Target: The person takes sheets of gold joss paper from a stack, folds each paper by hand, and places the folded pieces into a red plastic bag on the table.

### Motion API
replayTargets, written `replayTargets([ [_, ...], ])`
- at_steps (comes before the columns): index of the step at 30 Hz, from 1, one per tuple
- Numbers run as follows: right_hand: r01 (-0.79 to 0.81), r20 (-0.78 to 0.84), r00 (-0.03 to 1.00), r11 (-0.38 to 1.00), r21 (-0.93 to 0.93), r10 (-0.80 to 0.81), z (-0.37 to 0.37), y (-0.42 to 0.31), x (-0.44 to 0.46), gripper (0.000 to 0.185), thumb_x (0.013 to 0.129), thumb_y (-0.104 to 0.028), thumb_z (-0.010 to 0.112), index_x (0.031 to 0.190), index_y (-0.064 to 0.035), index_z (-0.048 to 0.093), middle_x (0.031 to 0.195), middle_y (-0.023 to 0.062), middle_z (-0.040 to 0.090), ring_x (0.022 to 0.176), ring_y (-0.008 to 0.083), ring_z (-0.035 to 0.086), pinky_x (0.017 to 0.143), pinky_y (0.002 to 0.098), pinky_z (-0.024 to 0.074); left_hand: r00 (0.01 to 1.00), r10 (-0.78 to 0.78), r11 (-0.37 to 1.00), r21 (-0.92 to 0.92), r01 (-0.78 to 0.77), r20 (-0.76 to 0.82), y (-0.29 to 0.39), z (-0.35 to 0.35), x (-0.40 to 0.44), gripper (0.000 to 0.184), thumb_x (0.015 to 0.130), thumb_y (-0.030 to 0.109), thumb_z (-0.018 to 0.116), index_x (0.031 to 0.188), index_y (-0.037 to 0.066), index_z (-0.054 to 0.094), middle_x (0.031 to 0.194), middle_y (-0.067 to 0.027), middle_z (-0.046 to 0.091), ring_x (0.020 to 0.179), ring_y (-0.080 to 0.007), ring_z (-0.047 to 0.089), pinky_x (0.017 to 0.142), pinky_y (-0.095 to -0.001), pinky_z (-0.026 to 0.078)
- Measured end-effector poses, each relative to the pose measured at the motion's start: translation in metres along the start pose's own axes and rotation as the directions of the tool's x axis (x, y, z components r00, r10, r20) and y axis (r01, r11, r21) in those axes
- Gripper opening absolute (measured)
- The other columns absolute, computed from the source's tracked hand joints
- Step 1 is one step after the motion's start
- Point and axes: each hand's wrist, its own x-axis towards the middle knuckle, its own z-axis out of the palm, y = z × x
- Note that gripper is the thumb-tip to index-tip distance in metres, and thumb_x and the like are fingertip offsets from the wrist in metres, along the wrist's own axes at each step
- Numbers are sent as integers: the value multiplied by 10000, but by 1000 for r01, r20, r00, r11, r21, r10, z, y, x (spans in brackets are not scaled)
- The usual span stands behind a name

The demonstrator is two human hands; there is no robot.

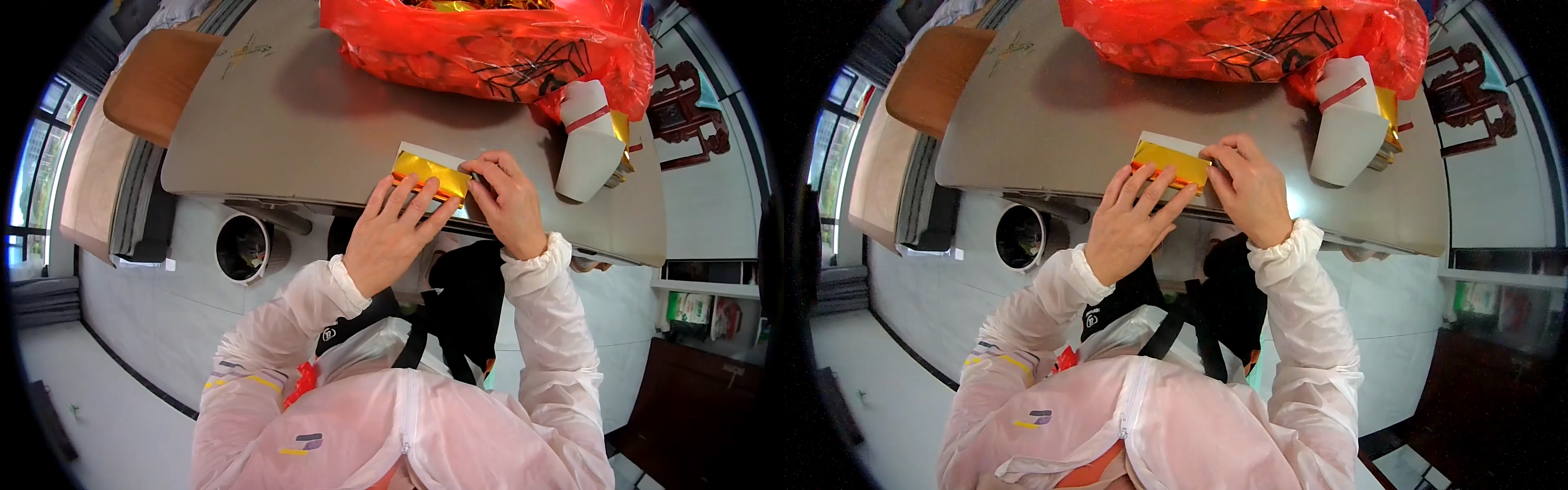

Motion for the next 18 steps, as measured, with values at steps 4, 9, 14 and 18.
replayTargets([
  [4, 38, -24, 999, 999, 1, -38, 3, 5, -1, 226, 822, -9, 673, 1042, -51, 699, 1008, 98, 613, 838, 268, 634, 721, 332, 513, 1000, 7, 1000, 5, -7, -20, 1, -3, 2, 568, 809, 184, 636, 1368, 194, 538, 1311, -94, 532, 1216, -302, 492, 1082, -483, 366],
  [9, 23, -24, 999, 1000, -7, -23, 3, 4, -1, 230, 810, -9, 689, 1037, -47, 702, 1010, 92, 617, 828, 255, 636, 716, 325, 513, 1000, 8, 1000, 6, -8, -30, 2, -4, 2, 498, 867, 174, 554, 1365, 177, 538, 1298, -105, 540, 1196, -301, 502, 1059, -473, 385],
  [14, 12, -22, 1000, 1000, -7, -12, 3, 3, -1, 227, 808, -24, 703, 1034, -45, 703, 1009, 90, 617, 814, 246, 632, 700, 318, 507, 1000, -7, 1000, 9, 7, -30, 2, 0, 0, 728, 700, 192, 791, 1382, 231, 538, 1340, -78, 520, 1225, -300, 482, 1058, -479, 378],
  [18, 27, -32, 999, 999, -25, -28, 4, 5, -1, 221, 811, -26, 702, 1031, -45, 705, 1007, 92, 617, 797, 245, 630, 688, 317, 504, 999, -12, 1000, 4, 12, -41, 3, 0, 1, 710, 698, 190, 790, 1367, 225, 551, 1339, -80, 522, 1223, -301, 483, 1054, -480, 378],
])
